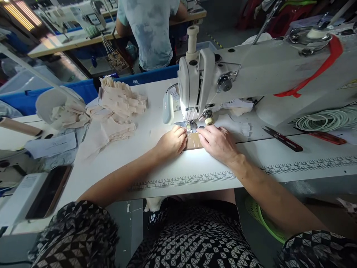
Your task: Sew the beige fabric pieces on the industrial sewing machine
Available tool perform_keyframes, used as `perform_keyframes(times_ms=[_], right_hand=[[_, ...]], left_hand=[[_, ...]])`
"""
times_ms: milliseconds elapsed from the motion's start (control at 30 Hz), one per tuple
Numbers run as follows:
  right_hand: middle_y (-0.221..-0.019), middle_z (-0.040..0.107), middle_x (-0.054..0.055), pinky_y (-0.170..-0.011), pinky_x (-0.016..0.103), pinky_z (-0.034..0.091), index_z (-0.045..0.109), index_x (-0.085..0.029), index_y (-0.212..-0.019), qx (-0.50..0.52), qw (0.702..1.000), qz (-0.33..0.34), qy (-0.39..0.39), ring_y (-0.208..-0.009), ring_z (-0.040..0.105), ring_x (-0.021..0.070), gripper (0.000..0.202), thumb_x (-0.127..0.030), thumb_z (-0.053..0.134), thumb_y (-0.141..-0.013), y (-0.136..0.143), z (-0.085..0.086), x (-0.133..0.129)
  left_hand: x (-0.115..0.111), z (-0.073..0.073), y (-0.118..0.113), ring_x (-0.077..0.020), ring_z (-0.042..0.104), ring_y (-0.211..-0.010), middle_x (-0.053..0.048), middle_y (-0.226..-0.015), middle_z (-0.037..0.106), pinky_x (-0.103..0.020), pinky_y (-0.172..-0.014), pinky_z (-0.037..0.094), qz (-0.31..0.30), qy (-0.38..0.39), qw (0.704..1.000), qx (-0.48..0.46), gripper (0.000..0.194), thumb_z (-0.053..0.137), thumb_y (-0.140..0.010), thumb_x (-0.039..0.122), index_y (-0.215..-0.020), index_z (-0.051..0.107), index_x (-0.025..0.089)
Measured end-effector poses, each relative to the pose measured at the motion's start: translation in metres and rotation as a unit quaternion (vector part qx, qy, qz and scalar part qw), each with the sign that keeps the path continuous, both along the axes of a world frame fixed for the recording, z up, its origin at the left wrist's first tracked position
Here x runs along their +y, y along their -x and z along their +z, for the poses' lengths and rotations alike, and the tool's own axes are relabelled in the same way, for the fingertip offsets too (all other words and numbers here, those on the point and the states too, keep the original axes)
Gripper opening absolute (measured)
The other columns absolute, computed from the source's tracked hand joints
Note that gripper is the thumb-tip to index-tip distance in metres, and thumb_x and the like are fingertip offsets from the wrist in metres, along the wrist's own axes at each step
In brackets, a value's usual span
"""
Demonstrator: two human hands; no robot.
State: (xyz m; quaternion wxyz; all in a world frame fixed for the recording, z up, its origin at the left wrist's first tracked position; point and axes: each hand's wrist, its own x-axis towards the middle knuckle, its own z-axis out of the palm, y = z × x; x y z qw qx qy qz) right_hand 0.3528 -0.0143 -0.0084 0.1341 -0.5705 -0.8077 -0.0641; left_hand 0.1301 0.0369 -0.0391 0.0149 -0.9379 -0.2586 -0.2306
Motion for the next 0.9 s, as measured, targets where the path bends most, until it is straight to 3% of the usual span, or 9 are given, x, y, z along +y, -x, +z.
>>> perform_keyframes(times_ms=[167,267,367,700,900], right_hand=[[-0.102,0.075,0.010,-0.076,0.033,0.045,0.077,-0.019,-0.108,0.099,0.994,-0.040,0.035,-0.088,0.067,0.0224,0.035,-0.029,0.044,-0.108,0.002,0.001,0.008],[-0.087,0.072,0.009,-0.071,0.033,0.042,0.073,-0.019,-0.094,0.156,0.983,-0.080,0.054,-0.081,0.066,0.0216,0.041,-0.034,0.039,-0.111,0.001,0.002,0.022],[-0.074,0.067,0.005,-0.070,0.033,0.040,0.068,-0.022,-0.083,0.185,0.978,-0.074,0.062,-0.073,0.062,0.0207,0.040,-0.033,0.040,-0.109,-0.002,0.004,0.033],[-0.070,0.066,0.004,-0.065,0.032,0.034,0.066,-0.024,-0.081,0.173,0.979,-0.096,0.050,-0.068,0.058,0.0194,0.042,-0.045,0.043,-0.109,-0.005,0.004,0.025],[-0.070,0.068,0.006,-0.063,0.032,0.031,0.070,-0.022,-0.081,0.159,0.982,-0.096,0.025,-0.067,0.058,0.0195,0.045,-0.044,0.041,-0.108,-0.006,-0.001,0.030]], left_hand=[[-0.001,0.004,0.000,-0.0289,0.068,-0.111,-0.019,-0.122,0.072,-0.044,-0.094,0.063,0.003,-0.002,1.000,0.026,0.037,0.035,-0.109,0.022,-0.120,0.068,0.009],[0.000,0.006,0.000,-0.0290,0.068,-0.111,-0.018,-0.122,0.072,-0.045,-0.095,0.062,0.002,0.006,0.999,0.039,0.038,0.034,-0.108,0.021,-0.118,0.069,0.010],[0.000,0.009,0.000,-0.0297,0.068,-0.111,-0.019,-0.120,0.072,-0.047,-0.096,0.062,0.004,0.017,0.999,0.041,0.037,0.035,-0.108,0.020,-0.115,0.070,0.010],[0.001,0.009,-0.002,-0.0314,0.068,-0.112,-0.019,-0.119,0.072,-0.049,-0.096,0.062,0.007,0.043,0.998,0.034,0.037,0.034,-0.108,0.022,-0.116,0.069,0.012],[0.005,0.006,-0.002,-0.0299,0.067,-0.114,-0.018,-0.123,0.072,-0.046,-0.098,0.061,0.023,0.037,0.999,0.020,0.036,0.036,-0.109,0.026,-0.117,0.069,0.012]])
